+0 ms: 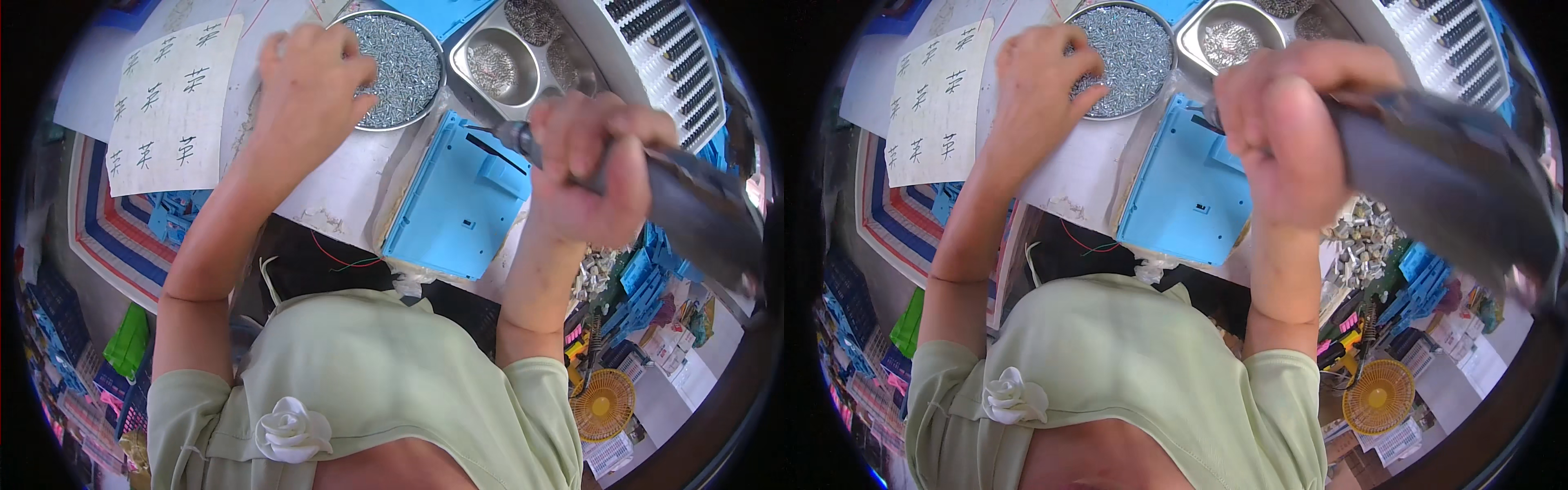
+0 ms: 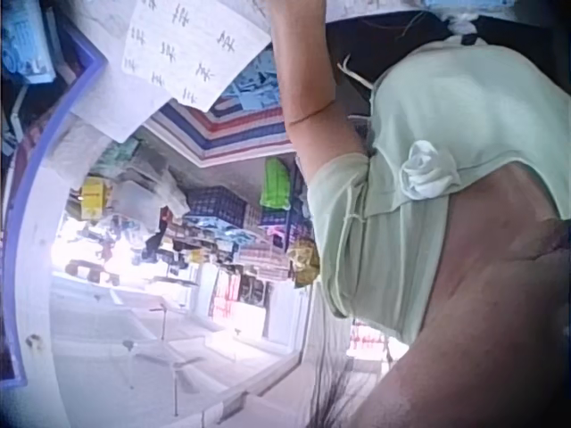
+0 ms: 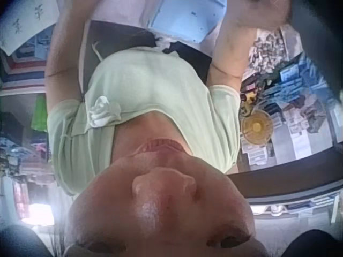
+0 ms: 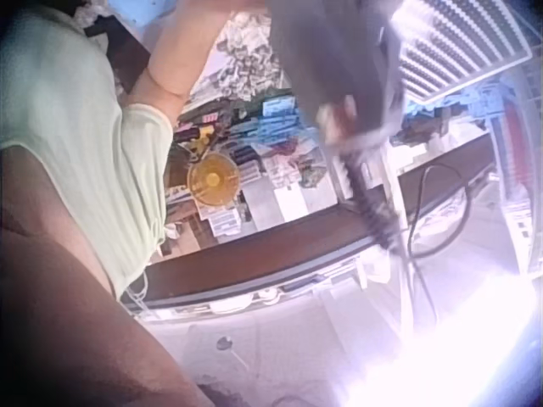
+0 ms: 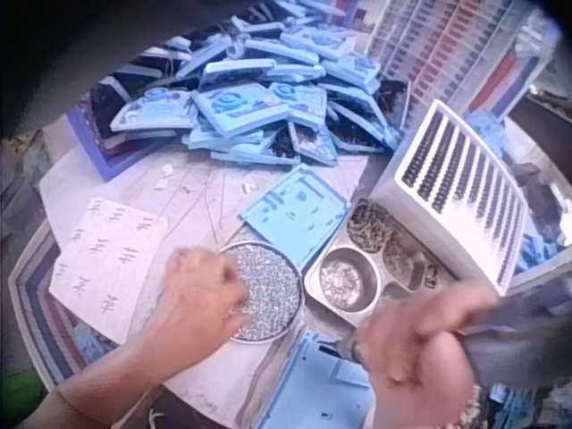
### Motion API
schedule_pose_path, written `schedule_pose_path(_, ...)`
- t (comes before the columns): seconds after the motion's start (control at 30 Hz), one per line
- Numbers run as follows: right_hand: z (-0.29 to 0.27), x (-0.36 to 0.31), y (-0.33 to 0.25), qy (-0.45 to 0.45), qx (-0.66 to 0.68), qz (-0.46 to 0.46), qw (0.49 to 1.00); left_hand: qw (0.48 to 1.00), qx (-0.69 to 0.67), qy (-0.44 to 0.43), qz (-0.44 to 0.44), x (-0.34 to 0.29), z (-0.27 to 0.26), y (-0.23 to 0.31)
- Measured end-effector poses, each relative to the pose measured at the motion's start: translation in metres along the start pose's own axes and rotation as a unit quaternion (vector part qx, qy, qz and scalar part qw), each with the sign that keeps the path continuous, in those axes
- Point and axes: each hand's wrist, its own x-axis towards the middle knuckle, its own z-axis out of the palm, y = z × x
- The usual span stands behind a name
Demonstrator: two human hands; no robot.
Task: Soldering and assembling electronic components inside a blue plastic housing at a workbench.
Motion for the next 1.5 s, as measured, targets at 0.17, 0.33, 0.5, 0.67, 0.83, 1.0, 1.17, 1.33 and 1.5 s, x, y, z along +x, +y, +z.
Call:
schedule_pose_path(0.17, 0.000, 0.007, 0.034, 0.034, 0.011, -0.055, 0.998, 0.999, -0.032, -0.011, -0.015, -0.005, 0.009, -0.001)
schedule_pose_path(0.33, 0.001, 0.008, 0.036, 0.037, 0.016, -0.047, 0.998, 0.990, -0.136, -0.010, -0.040, -0.001, 0.006, 0.000)
schedule_pose_path(0.5, 0.008, 0.001, 0.030, 0.045, -0.061, 0.008, 0.997, 0.962, -0.261, -0.008, -0.079, -0.002, -0.004, 0.009)
schedule_pose_path(0.67, 0.014, -0.003, 0.036, 0.073, -0.147, 0.027, 0.986, 0.942, -0.308, -0.059, -0.121, -0.014, -0.007, 0.018)
schedule_pose_path(0.83, 0.015, 0.000, 0.033, 0.088, -0.124, 0.034, 0.988, 0.957, -0.278, -0.045, -0.070, -0.019, -0.007, 0.023)
schedule_pose_path(1.0, 0.018, -0.012, 0.019, 0.025, -0.051, 0.023, 0.998, 0.966, -0.250, -0.073, -0.015, -0.029, -0.005, 0.017)
schedule_pose_path(1.17, 0.023, -0.019, 0.028, 0.056, -0.148, 0.036, 0.987, 0.965, -0.259, -0.003, 0.039, -0.032, -0.003, 0.028)
schedule_pose_path(1.33, 0.021, -0.015, 0.011, 0.019, -0.105, 0.042, 0.993, 0.963, -0.264, 0.012, 0.059, -0.033, 0.000, 0.038)
schedule_pose_path(1.5, 0.029, -0.009, -0.014, -0.074, 0.025, 0.002, 0.997, 0.958, -0.278, 0.019, 0.067, -0.034, -0.002, 0.043)
